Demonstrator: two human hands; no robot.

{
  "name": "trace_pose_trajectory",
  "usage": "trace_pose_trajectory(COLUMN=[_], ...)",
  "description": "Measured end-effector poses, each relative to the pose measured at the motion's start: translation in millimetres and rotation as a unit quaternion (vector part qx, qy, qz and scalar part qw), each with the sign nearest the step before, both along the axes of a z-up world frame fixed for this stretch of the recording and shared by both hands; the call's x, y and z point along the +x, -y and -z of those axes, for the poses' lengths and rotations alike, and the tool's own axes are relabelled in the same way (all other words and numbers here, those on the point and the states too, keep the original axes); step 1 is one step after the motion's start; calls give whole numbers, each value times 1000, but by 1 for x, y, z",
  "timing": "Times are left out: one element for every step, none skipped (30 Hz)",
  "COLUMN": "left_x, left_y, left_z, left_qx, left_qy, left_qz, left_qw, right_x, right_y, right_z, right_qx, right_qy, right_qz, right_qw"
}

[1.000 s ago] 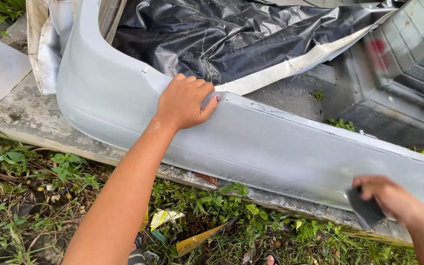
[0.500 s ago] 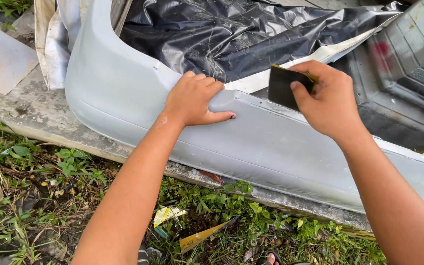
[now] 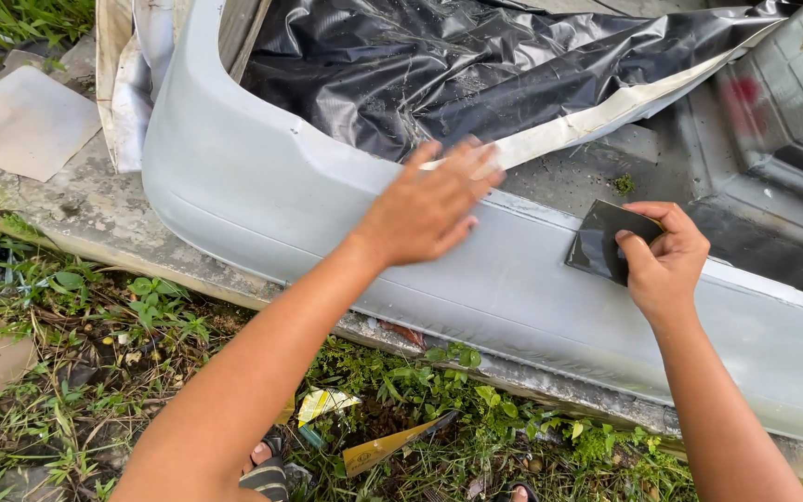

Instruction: Sanding a car bumper with sandpaper to smooth the surface.

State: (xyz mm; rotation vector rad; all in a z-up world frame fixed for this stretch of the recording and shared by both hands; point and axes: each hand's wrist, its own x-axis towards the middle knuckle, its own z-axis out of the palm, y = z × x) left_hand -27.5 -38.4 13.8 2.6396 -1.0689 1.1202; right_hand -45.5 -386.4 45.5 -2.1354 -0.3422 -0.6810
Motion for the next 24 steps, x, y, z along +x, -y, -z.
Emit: trace_pose_trajectory(left_x=[-6, -8, -9, -11, -10, -9, -10, -13, -13, -14, -15, -16, -19, -21, -22, -24, -28, -31, -34, -38, -43, -48, -54, -61], left_y=[11, 15, 18, 21, 18, 15, 15, 12, 8, 4, -2, -7, -12, -18, -26, -34, -43, -53, -62, -72, -83, -94, -103, -112], left_z=[-2, 9, 21, 34, 33, 31, 31, 34, 34, 33, 33, 33, 35, 38, 40, 42, 44, 46, 47, 49, 50, 50, 51, 51], left_qx=[78, 78, 111, 145, 146, 141, 136, 137, 141, 144, 146, 149, 150, 150, 163, 175, 178, 177, 175, 178, 180, 181, 186, 212], left_qy=[-34, -34, 14, 61, 60, 41, 20, 17, 31, 45, 47, 55, 61, 60, 72, 83, 83, 81, 80, 81, 59, 37, 38, 43], left_qz=[48, 44, 20, -4, -6, 12, 35, 38, 29, 20, 20, 12, 5, 6, -17, -41, -42, -54, -66, -67, -83, -99, -101, -159], left_qw=[995, 995, 993, 988, 987, 989, 990, 990, 989, 988, 988, 987, 987, 987, 984, 980, 980, 979, 979, 978, 978, 978, 977, 963], right_x=[3, 3, 3, 3, 5, 7, 4, 0, 1, 1, 0, -1, -3, -5, -5, -6, -7, -8, -9, -9, -8, -7, -10, -13], right_y=[0, 1, 3, 4, 3, 4, 6, 8, 7, 6, 5, 5, 5, 6, 5, 5, 4, 4, 3, 4, 4, 4, -1, -6], right_z=[0, -1, -1, -1, -1, -1, 1, 2, 0, -2, -3, -4, -4, -4, -4, -4, -5, -5, -6, -4, -3, -3, -5, -7], right_qx=[-5, -5, -15, -24, -23, -19, -16, -14, -21, -27, -25, -27, -31, -30, -33, -36, -33, -39, -45, -42, -40, -38, -34, -24], right_qy=[-6, -5, -7, -8, -10, -10, -14, -18, -21, -25, -23, -26, -33, -34, -36, -38, -38, -42, -44, -43, -41, -38, -37, -52], right_qz=[-11, -15, -12, -9, -11, -18, -19, -17, -18, -20, -19, -21, -21, -20, -23, -26, -28, -25, -23, -25, -27, -29, -31, -23], right_qw=[1000, 1000, 1000, 1000, 1000, 1000, 1000, 1000, 999, 999, 999, 999, 999, 999, 999, 998, 998, 998, 998, 998, 998, 998, 998, 998])
